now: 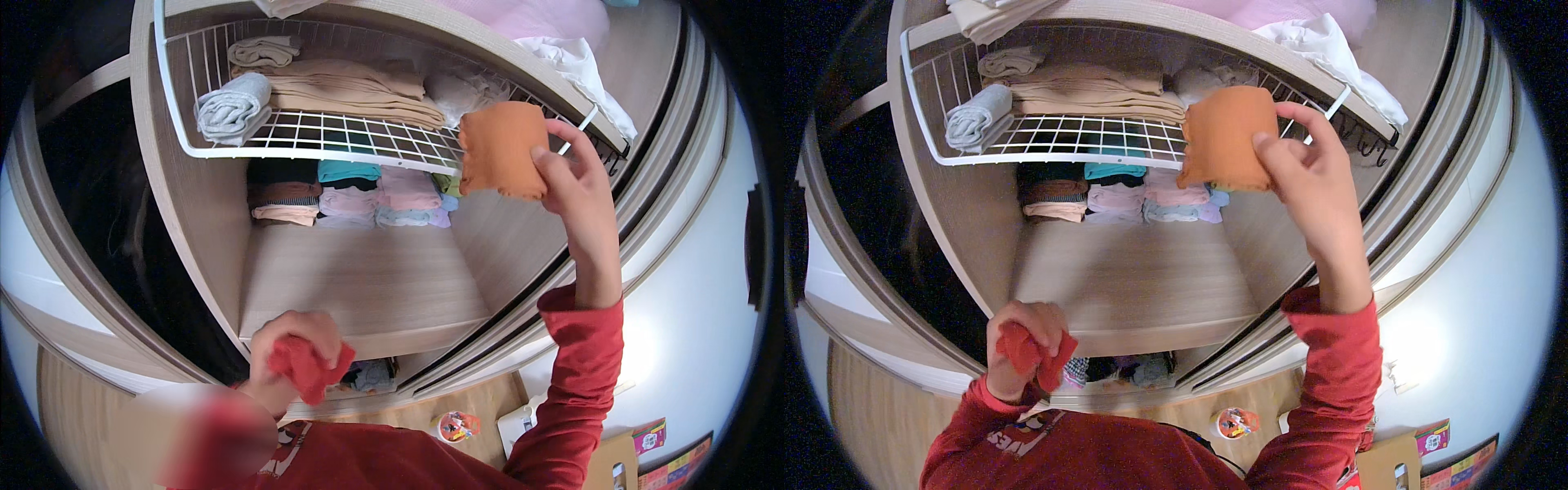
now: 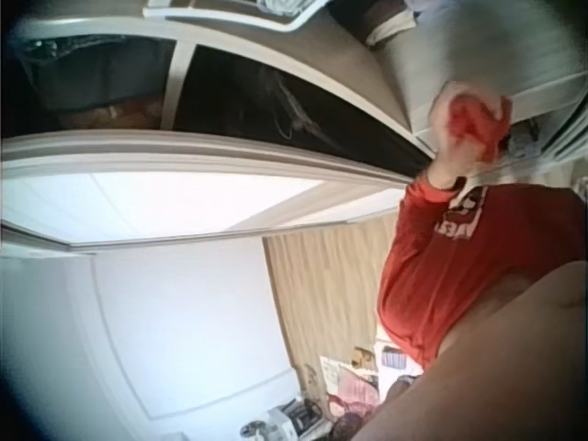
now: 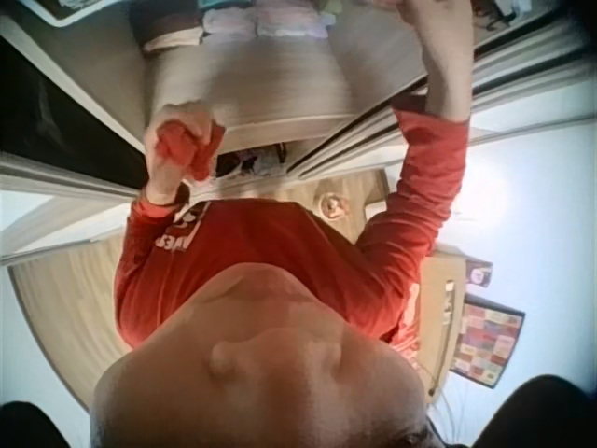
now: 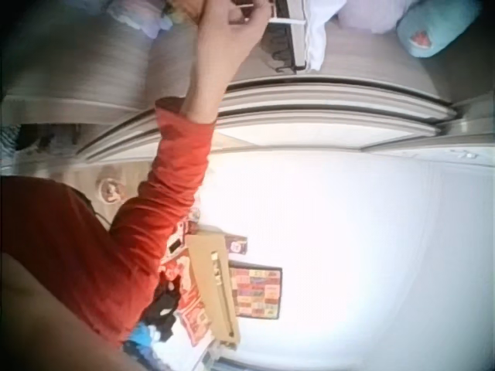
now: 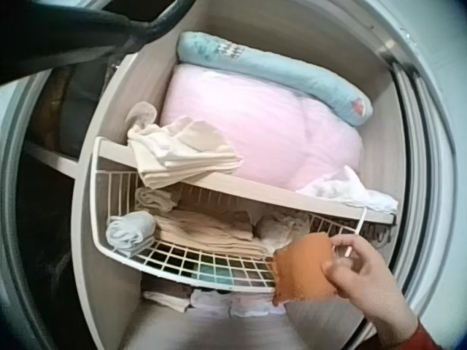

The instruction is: The person organizes folded clothes in a wardrobe, placing items into a wire basket and on shelves. They then sit on the bed and fold a pair of black pants by hand, smoothing and aligning the fabric before placing the folded item on the bed.

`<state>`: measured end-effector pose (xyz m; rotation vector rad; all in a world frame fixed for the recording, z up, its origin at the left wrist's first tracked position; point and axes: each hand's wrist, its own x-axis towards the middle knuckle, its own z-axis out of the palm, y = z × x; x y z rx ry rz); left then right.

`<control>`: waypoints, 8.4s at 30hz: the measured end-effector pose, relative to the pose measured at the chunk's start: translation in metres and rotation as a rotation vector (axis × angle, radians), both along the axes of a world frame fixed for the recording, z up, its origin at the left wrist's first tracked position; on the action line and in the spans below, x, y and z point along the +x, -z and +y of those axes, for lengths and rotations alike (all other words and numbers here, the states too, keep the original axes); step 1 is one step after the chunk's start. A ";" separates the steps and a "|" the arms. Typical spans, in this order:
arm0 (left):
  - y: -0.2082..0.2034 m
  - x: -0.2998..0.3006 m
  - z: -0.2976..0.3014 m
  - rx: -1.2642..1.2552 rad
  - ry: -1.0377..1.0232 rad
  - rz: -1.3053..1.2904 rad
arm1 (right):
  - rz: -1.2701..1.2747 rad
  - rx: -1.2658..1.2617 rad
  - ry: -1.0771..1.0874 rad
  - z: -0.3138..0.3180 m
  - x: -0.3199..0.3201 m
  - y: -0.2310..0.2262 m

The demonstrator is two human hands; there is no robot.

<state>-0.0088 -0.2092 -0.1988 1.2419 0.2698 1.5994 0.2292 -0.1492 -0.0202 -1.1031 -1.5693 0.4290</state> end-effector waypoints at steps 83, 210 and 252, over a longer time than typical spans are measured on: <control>-0.196 0.117 0.237 0.763 -0.530 1.836 | -1.328 0.204 0.583 0.097 -0.006 -0.017; -0.197 0.071 0.228 0.828 -0.894 1.793 | -0.754 0.762 0.154 0.130 -0.013 -0.009; -0.140 0.018 0.073 0.847 -1.029 0.706 | -1.121 0.654 0.521 0.144 -0.003 -0.004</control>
